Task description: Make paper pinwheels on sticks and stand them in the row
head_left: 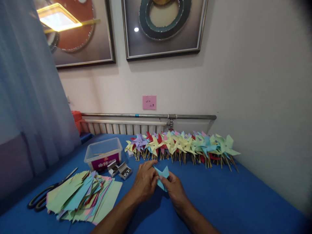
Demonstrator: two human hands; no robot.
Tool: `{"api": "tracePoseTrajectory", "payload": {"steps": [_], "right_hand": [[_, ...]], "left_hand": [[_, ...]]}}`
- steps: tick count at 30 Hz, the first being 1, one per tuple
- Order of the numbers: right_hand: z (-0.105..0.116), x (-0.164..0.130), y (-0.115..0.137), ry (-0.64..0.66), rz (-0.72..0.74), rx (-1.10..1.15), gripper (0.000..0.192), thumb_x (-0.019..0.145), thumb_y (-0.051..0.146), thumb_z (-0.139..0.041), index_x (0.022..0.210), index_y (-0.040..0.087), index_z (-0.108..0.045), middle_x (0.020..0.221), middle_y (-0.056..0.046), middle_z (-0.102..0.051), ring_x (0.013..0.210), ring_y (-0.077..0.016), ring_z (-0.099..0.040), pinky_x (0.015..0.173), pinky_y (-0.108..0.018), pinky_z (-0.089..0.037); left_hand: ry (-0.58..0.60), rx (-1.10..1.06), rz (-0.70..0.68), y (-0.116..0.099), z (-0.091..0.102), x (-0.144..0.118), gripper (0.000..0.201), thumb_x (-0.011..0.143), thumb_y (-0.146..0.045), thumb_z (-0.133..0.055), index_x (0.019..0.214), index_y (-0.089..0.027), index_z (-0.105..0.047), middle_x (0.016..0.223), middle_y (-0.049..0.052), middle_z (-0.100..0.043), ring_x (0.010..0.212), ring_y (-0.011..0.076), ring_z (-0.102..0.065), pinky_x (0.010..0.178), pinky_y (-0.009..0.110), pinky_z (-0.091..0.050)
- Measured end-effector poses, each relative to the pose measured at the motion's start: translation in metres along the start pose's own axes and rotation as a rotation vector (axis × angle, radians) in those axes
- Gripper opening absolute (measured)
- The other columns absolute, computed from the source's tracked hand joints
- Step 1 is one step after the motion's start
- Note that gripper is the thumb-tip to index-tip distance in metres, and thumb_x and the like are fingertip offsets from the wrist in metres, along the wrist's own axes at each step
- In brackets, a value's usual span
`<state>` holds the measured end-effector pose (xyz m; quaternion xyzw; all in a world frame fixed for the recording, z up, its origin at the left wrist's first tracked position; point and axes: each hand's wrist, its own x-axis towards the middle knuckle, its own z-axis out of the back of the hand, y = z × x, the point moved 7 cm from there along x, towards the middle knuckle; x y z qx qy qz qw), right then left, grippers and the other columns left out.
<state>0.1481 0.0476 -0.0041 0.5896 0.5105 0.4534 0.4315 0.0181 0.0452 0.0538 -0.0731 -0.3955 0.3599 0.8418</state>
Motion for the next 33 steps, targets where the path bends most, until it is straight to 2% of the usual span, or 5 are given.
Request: {"api": "tracePoseTrajectory", "payload": {"steps": [6,24,33], "right_hand": [[-0.0003,0.0017,0.0009,-0.014,0.023,0.058,0.050,0.061,0.053,-0.088,0.094,0.017,-0.075,0.073,-0.002,-0.073,0.065,-0.0179,-0.060,0.064,-0.028,-0.046],[0.0019,-0.0001,-0.0021,0.027,-0.015,0.036,0.047,0.064,0.054,-0.086,0.090,0.017,-0.074,0.069,0.001,-0.067,0.060,-0.0149,-0.054,0.059,-0.026,-0.041],[0.0015,0.0019,-0.0002,-0.004,0.013,0.012,0.046,0.063,0.053,-0.086,0.088,0.017,-0.073,0.068,0.001,-0.066,0.060,-0.0146,-0.052,0.057,-0.025,-0.041]], "left_hand": [[-0.014,-0.013,0.011,-0.0010,0.0010,0.0006,0.012,0.087,-0.010,-0.053,0.083,-0.020,-0.058,0.138,0.012,-0.062,0.127,0.0286,-0.056,0.101,0.052,-0.045],[0.036,-0.044,0.046,-0.0011,0.0032,0.0014,0.011,0.088,-0.012,-0.054,0.084,-0.020,-0.060,0.138,0.011,-0.063,0.126,0.0286,-0.056,0.101,0.050,-0.043],[0.043,-0.044,0.062,0.0004,0.0031,0.0010,0.011,0.087,-0.012,-0.054,0.082,-0.021,-0.059,0.138,0.010,-0.062,0.127,0.0284,-0.056,0.102,0.051,-0.043]]}}
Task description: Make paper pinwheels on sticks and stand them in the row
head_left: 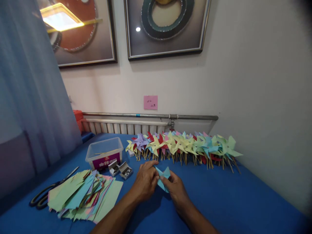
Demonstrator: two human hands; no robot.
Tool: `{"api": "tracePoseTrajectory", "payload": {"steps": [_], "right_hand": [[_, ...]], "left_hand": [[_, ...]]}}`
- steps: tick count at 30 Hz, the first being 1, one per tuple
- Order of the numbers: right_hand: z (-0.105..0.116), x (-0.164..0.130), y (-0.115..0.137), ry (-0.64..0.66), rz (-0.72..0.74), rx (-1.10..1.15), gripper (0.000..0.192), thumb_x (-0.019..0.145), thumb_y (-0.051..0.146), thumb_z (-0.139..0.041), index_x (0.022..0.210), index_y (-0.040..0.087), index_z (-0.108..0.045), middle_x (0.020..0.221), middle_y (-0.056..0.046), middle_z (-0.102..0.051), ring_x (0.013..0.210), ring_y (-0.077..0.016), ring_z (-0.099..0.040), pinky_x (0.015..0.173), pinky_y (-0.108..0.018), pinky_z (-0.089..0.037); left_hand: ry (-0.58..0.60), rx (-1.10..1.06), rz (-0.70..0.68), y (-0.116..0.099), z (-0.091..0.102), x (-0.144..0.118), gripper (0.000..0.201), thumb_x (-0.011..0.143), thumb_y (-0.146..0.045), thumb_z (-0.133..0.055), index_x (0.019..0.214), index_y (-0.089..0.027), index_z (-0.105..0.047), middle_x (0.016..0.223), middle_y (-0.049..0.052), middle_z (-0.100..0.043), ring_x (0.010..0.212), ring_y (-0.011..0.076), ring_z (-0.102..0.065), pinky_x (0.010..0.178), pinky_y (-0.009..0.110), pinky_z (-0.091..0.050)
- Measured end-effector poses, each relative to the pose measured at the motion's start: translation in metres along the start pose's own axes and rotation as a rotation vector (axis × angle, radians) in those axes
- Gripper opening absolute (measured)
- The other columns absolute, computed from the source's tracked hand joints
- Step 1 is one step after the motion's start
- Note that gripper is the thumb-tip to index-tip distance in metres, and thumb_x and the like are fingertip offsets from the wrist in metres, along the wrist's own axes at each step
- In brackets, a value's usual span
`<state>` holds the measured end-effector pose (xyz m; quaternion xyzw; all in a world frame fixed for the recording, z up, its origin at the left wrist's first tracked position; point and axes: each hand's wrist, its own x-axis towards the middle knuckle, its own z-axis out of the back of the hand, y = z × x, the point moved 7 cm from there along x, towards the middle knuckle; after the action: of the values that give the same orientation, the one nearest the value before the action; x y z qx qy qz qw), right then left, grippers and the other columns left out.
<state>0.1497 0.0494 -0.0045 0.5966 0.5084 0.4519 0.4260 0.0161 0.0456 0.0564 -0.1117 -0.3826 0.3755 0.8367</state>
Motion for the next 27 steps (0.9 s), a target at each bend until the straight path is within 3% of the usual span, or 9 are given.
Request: {"api": "tracePoseTrajectory", "payload": {"steps": [17,27], "right_hand": [[0.0030,0.0009,-0.0064,0.070,-0.028,-0.038,0.043,0.066,0.054,-0.084,0.082,0.017,-0.068,0.065,0.002,-0.062,0.058,-0.0130,-0.050,0.057,-0.025,-0.038],[0.0015,-0.0015,-0.0005,0.034,-0.031,-0.048,0.044,0.062,0.056,-0.085,0.075,0.018,-0.067,0.063,0.002,-0.061,0.058,-0.0136,-0.050,0.057,-0.025,-0.039]], "left_hand": [[0.044,-0.019,-0.005,0.0028,-0.0021,-0.0009,0.011,0.085,-0.011,-0.056,0.083,-0.020,-0.061,0.138,0.010,-0.062,0.129,0.0281,-0.055,0.104,0.051,-0.042],[0.052,-0.040,0.021,-0.0008,0.0004,-0.0006,0.012,0.085,-0.009,-0.055,0.082,-0.020,-0.059,0.138,0.009,-0.062,0.128,0.0274,-0.055,0.103,0.050,-0.042]]}}
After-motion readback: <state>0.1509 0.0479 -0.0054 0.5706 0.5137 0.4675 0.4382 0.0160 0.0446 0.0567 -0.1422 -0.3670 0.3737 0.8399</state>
